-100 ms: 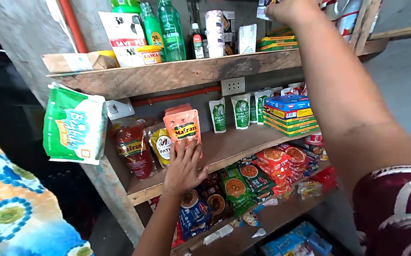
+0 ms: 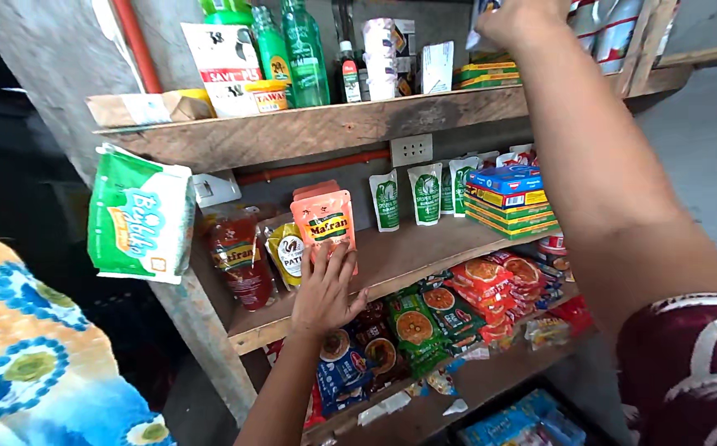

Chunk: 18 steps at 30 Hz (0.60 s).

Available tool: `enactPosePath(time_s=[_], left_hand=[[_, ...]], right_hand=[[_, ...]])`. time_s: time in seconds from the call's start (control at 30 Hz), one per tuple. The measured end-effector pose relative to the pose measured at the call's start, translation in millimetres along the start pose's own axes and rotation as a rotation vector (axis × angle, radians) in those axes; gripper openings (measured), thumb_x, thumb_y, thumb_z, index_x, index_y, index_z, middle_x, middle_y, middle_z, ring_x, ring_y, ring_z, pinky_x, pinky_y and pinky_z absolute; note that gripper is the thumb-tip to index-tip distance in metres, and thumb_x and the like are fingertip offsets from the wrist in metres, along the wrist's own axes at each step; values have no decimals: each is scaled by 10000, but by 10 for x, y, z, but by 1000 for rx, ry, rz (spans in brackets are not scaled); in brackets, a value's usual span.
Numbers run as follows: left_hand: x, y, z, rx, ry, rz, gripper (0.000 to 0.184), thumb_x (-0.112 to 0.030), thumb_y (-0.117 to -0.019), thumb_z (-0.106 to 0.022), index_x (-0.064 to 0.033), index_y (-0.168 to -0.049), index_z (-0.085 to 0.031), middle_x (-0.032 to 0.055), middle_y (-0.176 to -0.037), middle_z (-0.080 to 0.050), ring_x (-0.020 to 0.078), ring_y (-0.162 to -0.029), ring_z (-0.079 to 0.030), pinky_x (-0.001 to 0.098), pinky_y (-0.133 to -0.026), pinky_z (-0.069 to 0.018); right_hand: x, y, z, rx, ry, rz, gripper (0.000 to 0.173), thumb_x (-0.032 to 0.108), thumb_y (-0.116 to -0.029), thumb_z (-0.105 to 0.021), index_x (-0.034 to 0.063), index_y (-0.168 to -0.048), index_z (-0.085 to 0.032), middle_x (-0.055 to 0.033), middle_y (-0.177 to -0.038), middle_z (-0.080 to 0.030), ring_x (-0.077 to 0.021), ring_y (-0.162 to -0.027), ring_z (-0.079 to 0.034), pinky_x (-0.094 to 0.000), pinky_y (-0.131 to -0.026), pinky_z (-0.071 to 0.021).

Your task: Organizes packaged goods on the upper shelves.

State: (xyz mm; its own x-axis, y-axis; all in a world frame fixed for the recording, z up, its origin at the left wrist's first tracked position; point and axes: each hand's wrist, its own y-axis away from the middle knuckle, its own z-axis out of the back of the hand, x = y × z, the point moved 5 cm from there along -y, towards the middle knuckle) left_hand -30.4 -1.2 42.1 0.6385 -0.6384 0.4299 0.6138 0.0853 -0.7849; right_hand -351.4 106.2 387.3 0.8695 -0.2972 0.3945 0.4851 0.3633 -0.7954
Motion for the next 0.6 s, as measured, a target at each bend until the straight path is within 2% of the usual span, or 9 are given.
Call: enactPosePath(time_s=[0.07, 0.13, 0.17, 0.33, 0.4, 0.47, 0.53, 0.6], left_hand=[[2, -4, 1, 5, -4, -2, 725, -634, -975, -295, -119, -1382, -604, 125, -1488, -537, 403, -1419, -430, 657, -1148, -253], [-6, -10, -2, -5, -7, -6, 721, -639, -978, -291, -124, -1367, -610, 122, -1482, -541, 394, -1409, -441, 646, -1146, -261], [-7, -7, -8, -10, -7, -7, 719, -639, -977, -291, -124, -1364, -612, 120, -1482, -541, 390, -1412, -440, 646, -1147, -261], [-8, -7, -14, -13, -6, -3, 720, -642, -976, -297, -126, -1363, -616, 120, -1484, -541, 393, -1420, -430, 644, -1155, -250], [-11, -6, -8, -12, -7, -5, 731, -647, -973, -292, -121, -1369, -610, 129, -1481, -538, 398, -1412, -435, 643, -1155, -248], [-5, -8, -7, -13, -2, -3, 728, -645, -974, -296, -118, -1368, -608, 136, -1489, -533, 405, -1415, -431, 648, -1161, -236], [-1, -6, -7, -9, 0, 0, 723, -641, -973, -303, -118, -1364, -613, 136, -1487, -537, 404, -1415, -433, 646, -1159, -242], [-5, -11, -10, -8, -2, 3, 723, -640, -972, -302, -122, -1364, -617, 133, -1485, -540, 406, -1413, -435, 645, -1151, -255]], right_hand=[[-96, 46, -14, -7, 71, -45, 683, 285, -866, -725, 3, -1450, -511, -325, -1468, -487, -520, -1309, -518, -726, -1008, -407], [-285, 37, -92, -11, 105, -70, 882, 195, -815, -758, 41, -1573, -335, -337, -1600, -272, -570, -1229, -548, -731, -944, -453], [-390, 45, -137, -26, 101, -89, 913, 170, -796, -768, 49, -1582, -321, -327, -1627, -227, -580, -1207, -558, -737, -929, -459], [-703, 32, -306, -71, 168, -161, 839, 143, -819, -711, 13, -1561, -341, -336, -1617, -250, -592, -1250, -523, -731, -925, -460], [-729, -30, -423, -37, 154, -139, 789, 167, -853, -701, -4, -1549, -371, -347, -1620, -230, -631, -1342, -405, -776, -950, -424], [-668, -95, -484, 26, 119, -112, 717, 221, -922, -658, -25, -1537, -384, -354, -1635, -188, -643, -1415, -292, -799, -1000, -372], [-602, -168, -519, 92, 113, -111, 714, 231, -944, -642, -46, -1541, -366, -383, -1623, -176, -639, -1425, -282, -797, -1040, -340], [-563, -224, -523, 125, 112, -145, 757, 173, -907, -675, -57, -1549, -346, -385, -1620, -181, -618, -1406, -342, -770, -1066, -336]])
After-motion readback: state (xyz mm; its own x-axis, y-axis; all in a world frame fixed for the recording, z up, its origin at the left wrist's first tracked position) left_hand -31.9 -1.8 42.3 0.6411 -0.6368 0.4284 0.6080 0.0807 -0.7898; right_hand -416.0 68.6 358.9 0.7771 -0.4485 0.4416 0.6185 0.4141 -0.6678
